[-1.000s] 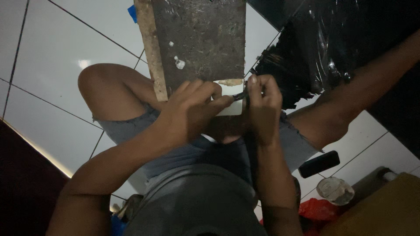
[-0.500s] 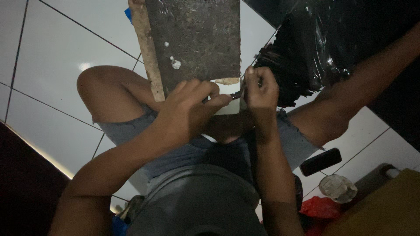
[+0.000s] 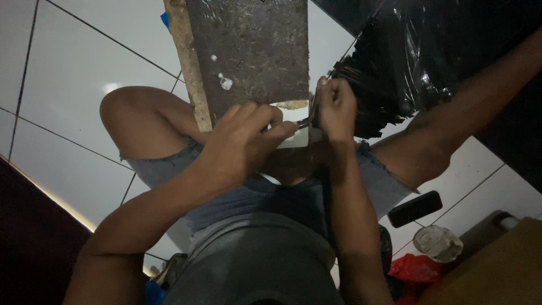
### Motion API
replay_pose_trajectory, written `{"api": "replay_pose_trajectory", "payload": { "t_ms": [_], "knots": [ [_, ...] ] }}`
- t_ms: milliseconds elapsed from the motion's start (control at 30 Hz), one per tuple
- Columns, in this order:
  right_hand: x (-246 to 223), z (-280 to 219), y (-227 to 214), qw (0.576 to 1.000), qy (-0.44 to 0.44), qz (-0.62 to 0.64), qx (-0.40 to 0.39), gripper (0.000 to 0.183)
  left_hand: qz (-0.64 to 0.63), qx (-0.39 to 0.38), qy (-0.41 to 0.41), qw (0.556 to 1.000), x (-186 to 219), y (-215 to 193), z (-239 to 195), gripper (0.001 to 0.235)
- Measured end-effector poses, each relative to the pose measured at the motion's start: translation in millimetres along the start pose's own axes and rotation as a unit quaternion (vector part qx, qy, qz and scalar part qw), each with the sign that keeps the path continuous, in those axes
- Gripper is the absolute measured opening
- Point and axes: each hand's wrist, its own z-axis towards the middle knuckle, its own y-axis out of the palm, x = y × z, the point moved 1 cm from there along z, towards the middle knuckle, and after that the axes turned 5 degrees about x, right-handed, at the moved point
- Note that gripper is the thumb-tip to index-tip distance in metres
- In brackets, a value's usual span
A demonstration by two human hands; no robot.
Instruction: The person sits on the floor and uses a utility knife to cut a black sheet of material into thin strips. They hold the sheet against a small white block and repeatedly slice off narrow pieces, stacking them on the floor.
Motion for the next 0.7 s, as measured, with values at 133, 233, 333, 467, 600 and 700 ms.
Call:
{"api": "replay_pose_trajectory", "payload": {
  "t_ms": [133, 233, 333, 467, 600, 700],
  "knots": [
    [4.7, 5.0, 4.6, 0.997, 0.064, 0.036, -0.006, 0.026, 0.006, -0.001, -0.008, 1.0, 1.1, 3.0, 2.0, 0.028],
    [9.6, 7.7, 7.6, 0.995, 0.096, 0.02, -0.006, 0.026, 0.036, -0.006, -0.003, 0.999, 1.1, 3.0, 1.1, 0.031],
    [16.6, 11.3, 10.4, 0.999, 0.043, 0.018, 0.011, 0.029, 0.043, -0.008, 0.011, 0.999, 0.6, 2.6, -1.3, 0.035],
    [31.8, 18.0, 15.5, 0.999, -0.012, 0.016, 0.041, 0.032, 0.101, -0.022, 0.017, 0.994, -0.7, 9.2, -0.6, 0.046],
    [45.0, 24.1, 17.2, 0.998, -0.009, 0.012, 0.054, 0.029, 0.149, -0.013, 0.04, 0.988, -0.2, 12.5, -2.5, 0.054],
    [45.4, 30.7, 1.3, 0.994, -0.066, -0.02, 0.08, 0.024, 0.168, -0.002, 0.041, 0.985, 3.1, 11.5, -4.1, 0.058]
  ]
}}
